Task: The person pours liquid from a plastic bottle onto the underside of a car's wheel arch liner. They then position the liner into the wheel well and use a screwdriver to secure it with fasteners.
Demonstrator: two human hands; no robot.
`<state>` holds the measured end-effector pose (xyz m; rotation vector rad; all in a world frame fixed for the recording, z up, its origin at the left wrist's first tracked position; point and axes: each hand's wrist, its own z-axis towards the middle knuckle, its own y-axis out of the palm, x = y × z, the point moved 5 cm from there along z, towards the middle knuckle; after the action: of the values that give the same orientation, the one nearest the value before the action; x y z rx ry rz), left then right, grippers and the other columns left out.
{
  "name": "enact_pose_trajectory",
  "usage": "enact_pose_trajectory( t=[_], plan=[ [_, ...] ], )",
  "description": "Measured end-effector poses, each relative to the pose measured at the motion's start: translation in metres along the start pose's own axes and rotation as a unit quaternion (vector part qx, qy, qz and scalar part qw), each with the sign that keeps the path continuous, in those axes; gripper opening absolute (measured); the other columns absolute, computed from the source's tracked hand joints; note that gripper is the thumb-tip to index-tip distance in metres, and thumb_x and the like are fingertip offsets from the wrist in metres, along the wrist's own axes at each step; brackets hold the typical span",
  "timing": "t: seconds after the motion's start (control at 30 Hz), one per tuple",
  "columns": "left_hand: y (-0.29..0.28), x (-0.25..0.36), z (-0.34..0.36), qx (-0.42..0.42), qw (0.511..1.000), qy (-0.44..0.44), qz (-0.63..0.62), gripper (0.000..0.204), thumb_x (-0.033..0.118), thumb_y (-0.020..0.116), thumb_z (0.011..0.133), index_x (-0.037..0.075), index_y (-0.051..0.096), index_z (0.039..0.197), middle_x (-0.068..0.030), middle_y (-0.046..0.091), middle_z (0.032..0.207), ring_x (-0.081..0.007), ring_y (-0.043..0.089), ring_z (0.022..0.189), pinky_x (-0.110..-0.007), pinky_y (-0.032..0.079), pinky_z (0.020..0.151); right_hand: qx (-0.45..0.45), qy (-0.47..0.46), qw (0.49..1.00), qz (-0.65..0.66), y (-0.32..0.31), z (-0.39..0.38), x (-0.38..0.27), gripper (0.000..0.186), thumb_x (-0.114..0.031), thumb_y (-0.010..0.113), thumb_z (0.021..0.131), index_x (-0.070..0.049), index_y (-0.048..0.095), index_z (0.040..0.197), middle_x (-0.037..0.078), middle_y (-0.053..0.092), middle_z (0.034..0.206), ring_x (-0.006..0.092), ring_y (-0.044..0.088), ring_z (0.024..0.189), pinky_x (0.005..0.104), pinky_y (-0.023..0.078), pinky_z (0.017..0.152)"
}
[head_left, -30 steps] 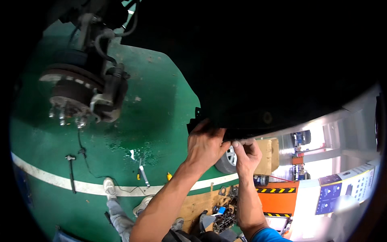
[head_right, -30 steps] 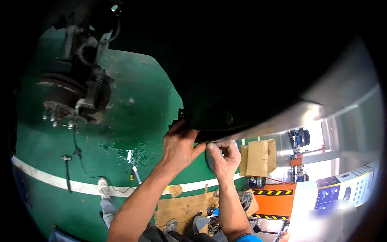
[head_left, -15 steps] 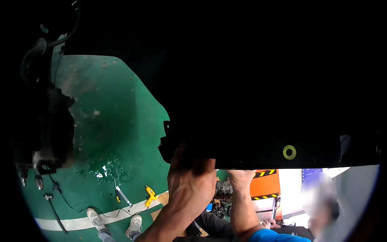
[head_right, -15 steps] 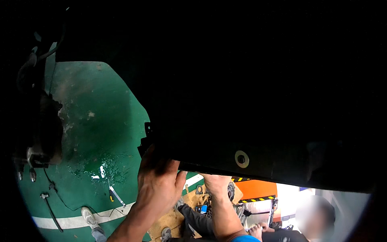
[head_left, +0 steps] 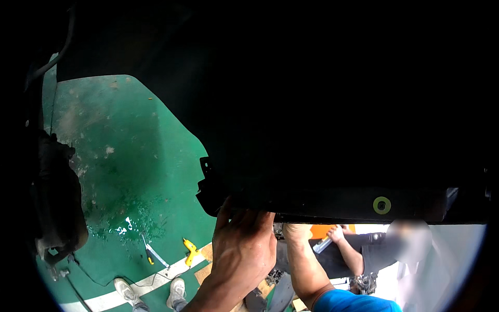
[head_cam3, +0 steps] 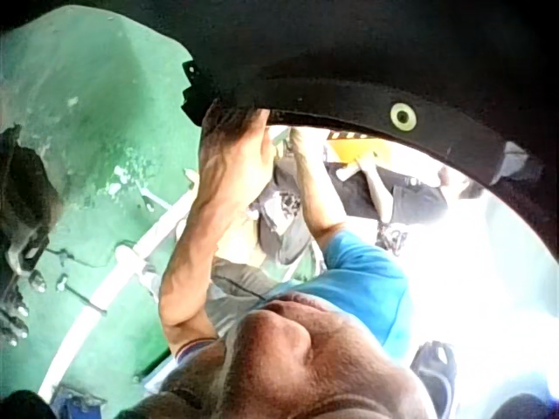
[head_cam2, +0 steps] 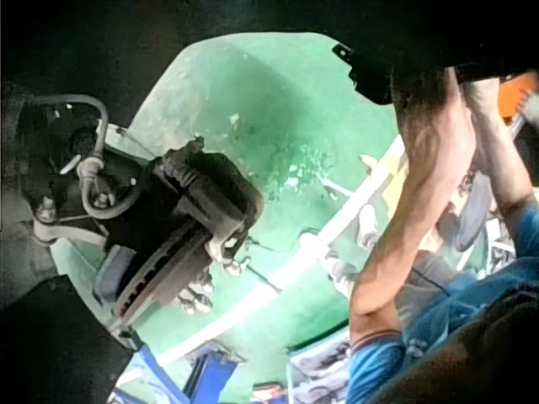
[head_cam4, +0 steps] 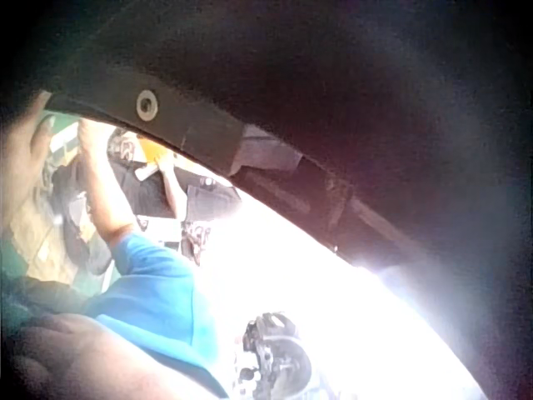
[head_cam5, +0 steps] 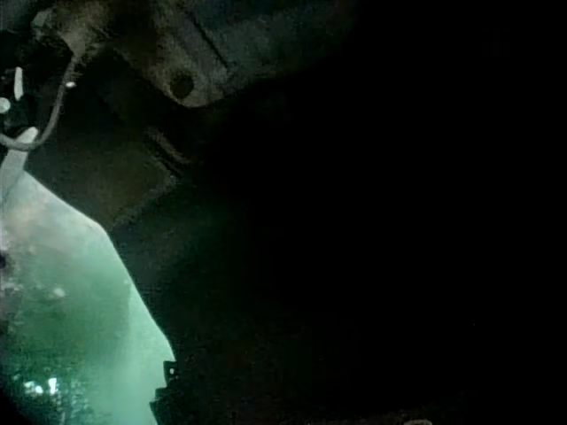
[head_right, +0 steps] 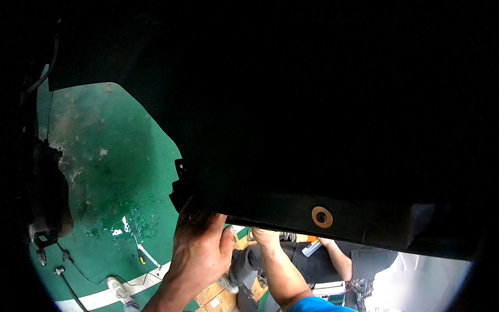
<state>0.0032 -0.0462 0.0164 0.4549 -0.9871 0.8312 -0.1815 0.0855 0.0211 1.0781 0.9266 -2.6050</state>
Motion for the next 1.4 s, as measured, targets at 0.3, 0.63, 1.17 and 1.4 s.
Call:
enact_pose_trajectory(
  t=[0.3, 0.63, 1.17, 1.4],
  plan=[
    [-0.003, -0.008, -0.001, -0.025, 0.999, 0.004, -0.024, 0.051, 0.000, 0.064, 0.074, 0.000, 0.052, 0.124, -0.0237, 0.057, 0.115, -0.0430, 0.054, 0.113, -0.055, 0.037, 0.105, 0.033, 0.073, 0.990, 0.115, 0.011, -0.001, 0.017, 0.049, -0.020, 0.079, 0.083, -0.006, 0.057, 0.125, 0.008, 0.059, 0.121, 0.0218, 0.057, 0.107, 0.0365, 0.049, 0.095],
    [0.001, -0.012, -0.005, 0.002, 1.000, 0.014, -0.019, 0.055, 0.001, 0.064, 0.076, 0.000, 0.050, 0.129, -0.0246, 0.059, 0.117, -0.0407, 0.055, 0.115, -0.056, 0.032, 0.110, 0.049, 0.076, 0.983, 0.158, 0.015, -0.007, 0.026, 0.053, -0.026, 0.078, 0.084, -0.007, 0.054, 0.128, 0.008, 0.059, 0.122, 0.0202, 0.057, 0.108, 0.0372, 0.050, 0.094],
    [0.003, -0.016, -0.004, 0.009, 0.999, 0.022, -0.030, 0.052, 0.011, 0.069, 0.081, 0.003, 0.051, 0.129, -0.0218, 0.063, 0.114, -0.0374, 0.060, 0.111, -0.055, 0.031, 0.110, 0.031, 0.141, 0.976, 0.163, 0.013, -0.015, 0.045, 0.053, -0.031, 0.081, 0.081, -0.007, 0.057, 0.122, 0.006, 0.062, 0.115, 0.0183, 0.060, 0.103, 0.0338, 0.053, 0.089],
    [0.007, -0.017, -0.006, 0.032, 0.999, 0.027, -0.031, 0.053, 0.012, 0.071, 0.080, 0.002, 0.052, 0.129, -0.0229, 0.063, 0.115, -0.0379, 0.060, 0.111, -0.056, 0.033, 0.108, 0.031, 0.131, 0.978, 0.157, 0.015, -0.013, 0.036, 0.053, -0.031, 0.081, 0.081, -0.007, 0.057, 0.122, 0.006, 0.062, 0.115, 0.0183, 0.060, 0.103, 0.0337, 0.053, 0.088]
  ],
)
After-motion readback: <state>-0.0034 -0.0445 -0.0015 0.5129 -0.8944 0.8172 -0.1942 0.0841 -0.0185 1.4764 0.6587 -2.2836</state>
